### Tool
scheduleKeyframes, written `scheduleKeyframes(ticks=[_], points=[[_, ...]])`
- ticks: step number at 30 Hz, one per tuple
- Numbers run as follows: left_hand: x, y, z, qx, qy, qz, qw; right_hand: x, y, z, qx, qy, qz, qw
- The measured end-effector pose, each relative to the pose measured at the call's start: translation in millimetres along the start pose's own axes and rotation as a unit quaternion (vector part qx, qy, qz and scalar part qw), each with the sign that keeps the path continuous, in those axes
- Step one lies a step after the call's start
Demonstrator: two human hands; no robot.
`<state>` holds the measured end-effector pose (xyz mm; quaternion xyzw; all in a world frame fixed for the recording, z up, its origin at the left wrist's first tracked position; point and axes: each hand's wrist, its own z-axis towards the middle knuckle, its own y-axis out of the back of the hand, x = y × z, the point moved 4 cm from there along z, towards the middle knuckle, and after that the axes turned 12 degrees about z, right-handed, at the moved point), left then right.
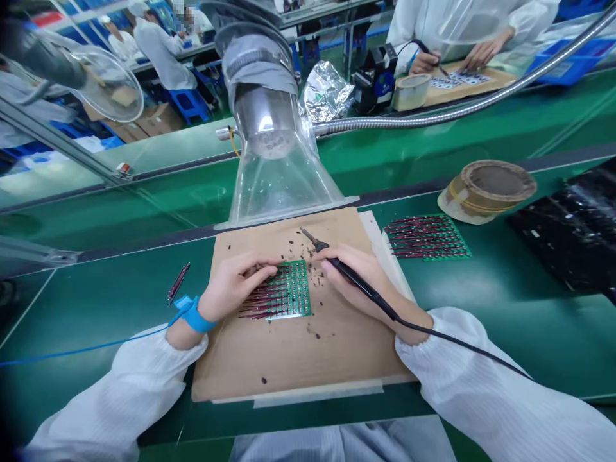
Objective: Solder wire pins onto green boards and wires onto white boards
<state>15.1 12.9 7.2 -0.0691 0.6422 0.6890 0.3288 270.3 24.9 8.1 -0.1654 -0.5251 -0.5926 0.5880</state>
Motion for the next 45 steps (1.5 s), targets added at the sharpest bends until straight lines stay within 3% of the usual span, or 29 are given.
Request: scheduleKeyframes(ticks=[8, 13, 17, 22, 27, 35, 45], points=[[4, -13, -10, 0.026, 0.036, -0.039, 0.998, -3, 2, -5, 0.025, -0.028, 0.025, 0.999], [7, -17, -10, 0.054, 0.062, -0.04, 0.996, -3, 6, -9, -0.013, -0.07, 0.042, 0.997], [2, -15, -10, 0.057, 0.032, -0.02, 0.998, -12, 8, -17, -0.049, -0.107, 0.105, 0.987], [-3, -13, -8, 0.047, -0.022, -0.019, 0.998, -12, 12, -17, -0.087, -0.091, 0.165, 0.978], [-2, -14, -6, 0.065, -0.031, -0.033, 0.997, -9, 13, -15, -0.119, -0.096, 0.221, 0.963], [2, -14, -6, 0.099, -0.026, -0.035, 0.994, -10, 14, -18, -0.07, -0.12, 0.181, 0.974], [2, -15, -4, 0.109, -0.034, -0.024, 0.993, -9, 14, -18, -0.028, -0.07, 0.114, 0.991]])
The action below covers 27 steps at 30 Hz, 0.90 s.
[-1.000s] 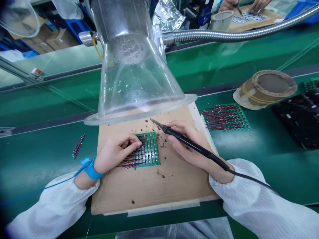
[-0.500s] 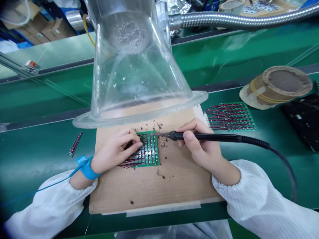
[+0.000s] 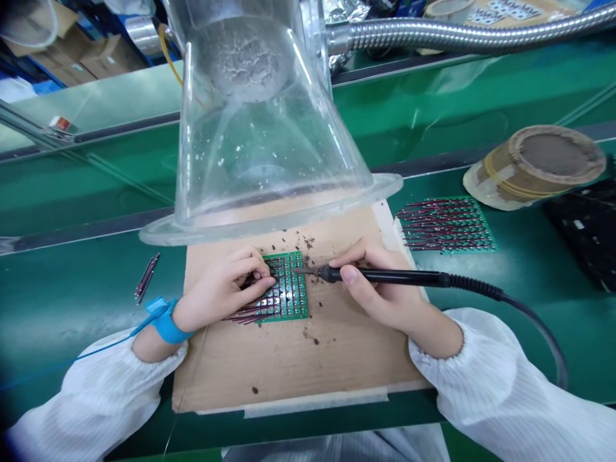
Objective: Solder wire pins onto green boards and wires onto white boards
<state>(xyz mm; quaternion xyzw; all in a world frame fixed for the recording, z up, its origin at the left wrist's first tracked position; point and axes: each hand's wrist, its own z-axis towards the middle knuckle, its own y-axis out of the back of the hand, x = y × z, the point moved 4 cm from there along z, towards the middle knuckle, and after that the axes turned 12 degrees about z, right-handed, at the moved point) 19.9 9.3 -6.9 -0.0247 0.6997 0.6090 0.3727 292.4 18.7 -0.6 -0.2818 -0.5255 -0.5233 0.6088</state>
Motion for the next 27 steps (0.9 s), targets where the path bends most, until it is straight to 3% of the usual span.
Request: scheduleKeyframes(ticks=[13, 27], points=[[-2.5, -0.9, -0.7, -0.011, 0.019, 0.009, 1.0, 2.1, -3.0, 1.3, 0.057, 0.038, -0.02, 0.997], [-1.9, -1.4, 0.1, -0.016, 0.013, 0.009, 1.0, 3.7, -5.1, 2.6, 0.072, 0.057, -0.039, 0.995]])
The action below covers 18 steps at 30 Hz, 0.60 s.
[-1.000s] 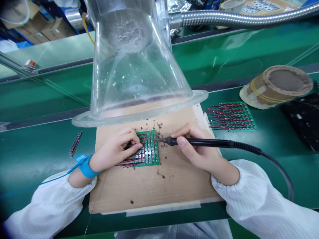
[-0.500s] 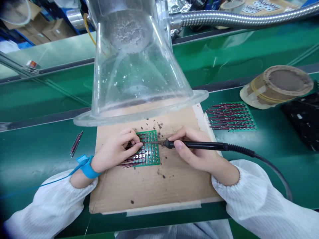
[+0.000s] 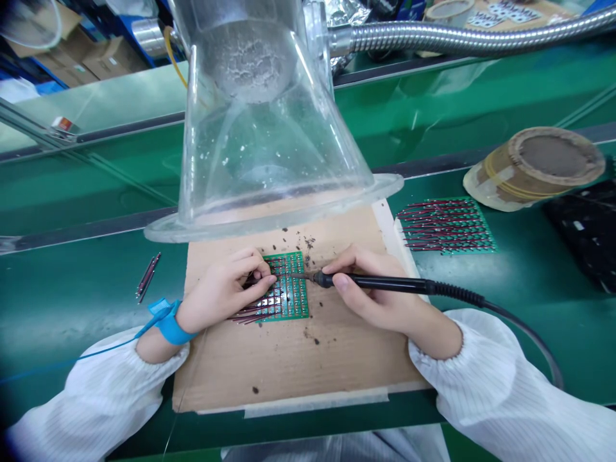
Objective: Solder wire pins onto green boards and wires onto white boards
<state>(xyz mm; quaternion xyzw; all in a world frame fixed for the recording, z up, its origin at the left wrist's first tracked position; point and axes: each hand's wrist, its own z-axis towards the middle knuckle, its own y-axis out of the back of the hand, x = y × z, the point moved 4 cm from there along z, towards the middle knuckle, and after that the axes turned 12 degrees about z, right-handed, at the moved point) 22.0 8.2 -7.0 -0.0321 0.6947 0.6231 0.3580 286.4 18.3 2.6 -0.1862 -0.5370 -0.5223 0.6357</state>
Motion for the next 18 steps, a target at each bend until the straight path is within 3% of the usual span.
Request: scheduleKeyframes(ticks=[12, 18], points=[[1.5, -1.1, -0.9, 0.0, -0.003, -0.001, 1.0, 0.1, -0.2, -1.6, 0.013, -0.007, 0.0, 1.0], [1.1, -1.0, -0.1, 0.002, -0.001, -0.004, 1.0, -1.2, 3.0, -1.9, -0.043, -0.032, 0.039, 0.998]])
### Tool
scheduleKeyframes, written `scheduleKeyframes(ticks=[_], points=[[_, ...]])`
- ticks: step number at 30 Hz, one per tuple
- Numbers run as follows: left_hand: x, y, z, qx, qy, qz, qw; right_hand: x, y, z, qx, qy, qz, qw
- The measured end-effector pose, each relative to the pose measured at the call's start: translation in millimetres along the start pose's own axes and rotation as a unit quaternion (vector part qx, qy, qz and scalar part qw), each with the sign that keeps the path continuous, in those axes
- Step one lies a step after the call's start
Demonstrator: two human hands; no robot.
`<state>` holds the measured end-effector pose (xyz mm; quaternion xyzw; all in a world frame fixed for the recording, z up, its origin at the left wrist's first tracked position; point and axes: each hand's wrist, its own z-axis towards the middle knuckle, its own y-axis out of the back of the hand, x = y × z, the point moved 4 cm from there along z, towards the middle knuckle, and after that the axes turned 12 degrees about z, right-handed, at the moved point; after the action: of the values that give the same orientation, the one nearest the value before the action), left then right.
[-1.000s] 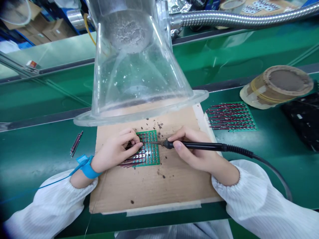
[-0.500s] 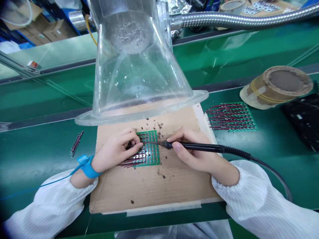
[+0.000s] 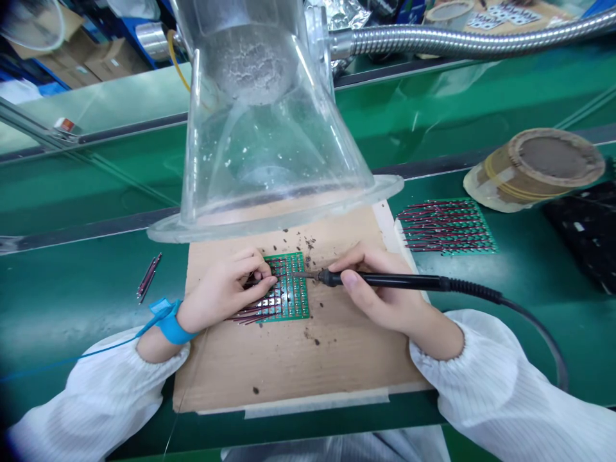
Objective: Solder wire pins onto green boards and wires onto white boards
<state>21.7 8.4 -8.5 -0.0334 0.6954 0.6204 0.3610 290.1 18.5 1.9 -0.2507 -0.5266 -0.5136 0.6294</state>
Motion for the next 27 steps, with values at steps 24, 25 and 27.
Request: scheduleKeyframes(ticks=[24, 25, 27], points=[[-2.2, 0.5, 0.2, -0.016, 0.009, 0.009, 1.0, 1.4, -4.6, 3.7, 0.031, 0.01, -0.03, 0.999], [-2.5, 0.4, 0.2, -0.015, 0.008, 0.011, 1.0, 1.4, -4.6, 3.9, 0.03, 0.009, -0.029, 0.999], [-2.9, 0.4, 0.2, -0.014, 0.009, 0.014, 1.0, 0.7, -4.6, 3.7, 0.03, 0.002, -0.02, 0.999]])
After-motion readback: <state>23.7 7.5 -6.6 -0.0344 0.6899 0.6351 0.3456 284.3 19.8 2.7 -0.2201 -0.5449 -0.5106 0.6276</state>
